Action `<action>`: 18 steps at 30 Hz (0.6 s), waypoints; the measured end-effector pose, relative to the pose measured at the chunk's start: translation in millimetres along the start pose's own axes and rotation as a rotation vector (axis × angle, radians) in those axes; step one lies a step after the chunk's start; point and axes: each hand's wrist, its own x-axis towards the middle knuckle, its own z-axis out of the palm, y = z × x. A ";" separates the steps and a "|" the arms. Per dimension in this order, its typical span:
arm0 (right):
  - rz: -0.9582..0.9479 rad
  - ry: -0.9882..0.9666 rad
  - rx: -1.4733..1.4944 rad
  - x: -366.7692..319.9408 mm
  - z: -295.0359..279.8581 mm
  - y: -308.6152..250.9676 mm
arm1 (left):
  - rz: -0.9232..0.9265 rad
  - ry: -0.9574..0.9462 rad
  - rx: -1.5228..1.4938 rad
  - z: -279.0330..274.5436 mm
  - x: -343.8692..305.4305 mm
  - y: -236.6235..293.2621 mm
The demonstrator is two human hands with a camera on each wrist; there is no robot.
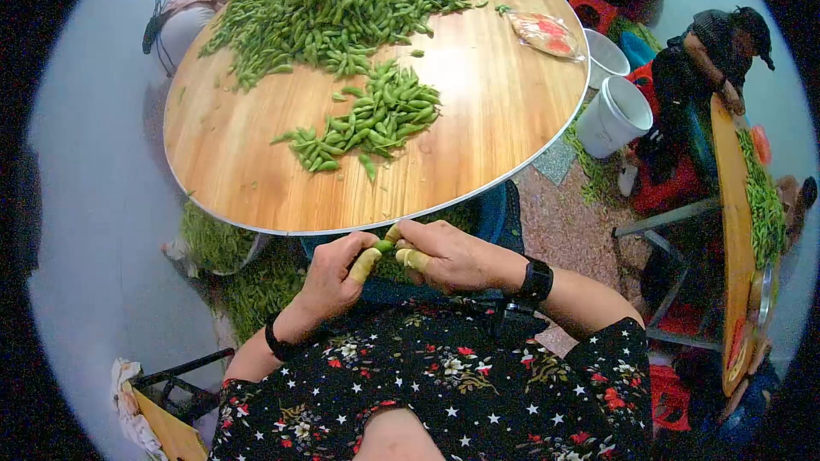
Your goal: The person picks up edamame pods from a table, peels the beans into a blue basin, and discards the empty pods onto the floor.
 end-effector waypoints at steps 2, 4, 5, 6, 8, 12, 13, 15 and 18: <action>-0.016 0.011 -0.030 0.4 -1.1 -0.7 | 0.008 0.002 0.009 -0.1 1.8 -0.5; -0.035 0.018 -0.059 -0.6 -0.2 1.2 | 0.013 0.005 0.021 2.0 1.9 -0.4; -0.051 0.048 -0.118 -1.3 0.1 3.6 | 0.020 0.012 -0.008 4.1 2.7 1.0; -0.081 0.073 -0.179 0.6 0.3 5.0 | 0.025 0.028 -0.027 4.1 3.1 2.6; -0.086 0.074 -0.249 -2.0 3.3 0.2 | 0.057 0.050 0.030 4.7 -0.1 6.8; 0.011 -0.063 -0.173 -2.6 -10.5 -8.8 | 0.252 0.023 0.105 0.9 -0.3 10.3; -0.001 -0.065 -0.174 -2.5 -14.3 -12.1 | 0.276 -0.017 0.114 -0.7 -1.6 11.3; 0.352 -0.286 0.308 -4.2 -20.4 -16.1 | 0.371 -0.038 0.146 2.8 -3.8 7.3; 0.408 -0.338 0.451 -5.0 -20.9 2.0 | 0.438 -0.064 0.249 5.9 -6.7 3.6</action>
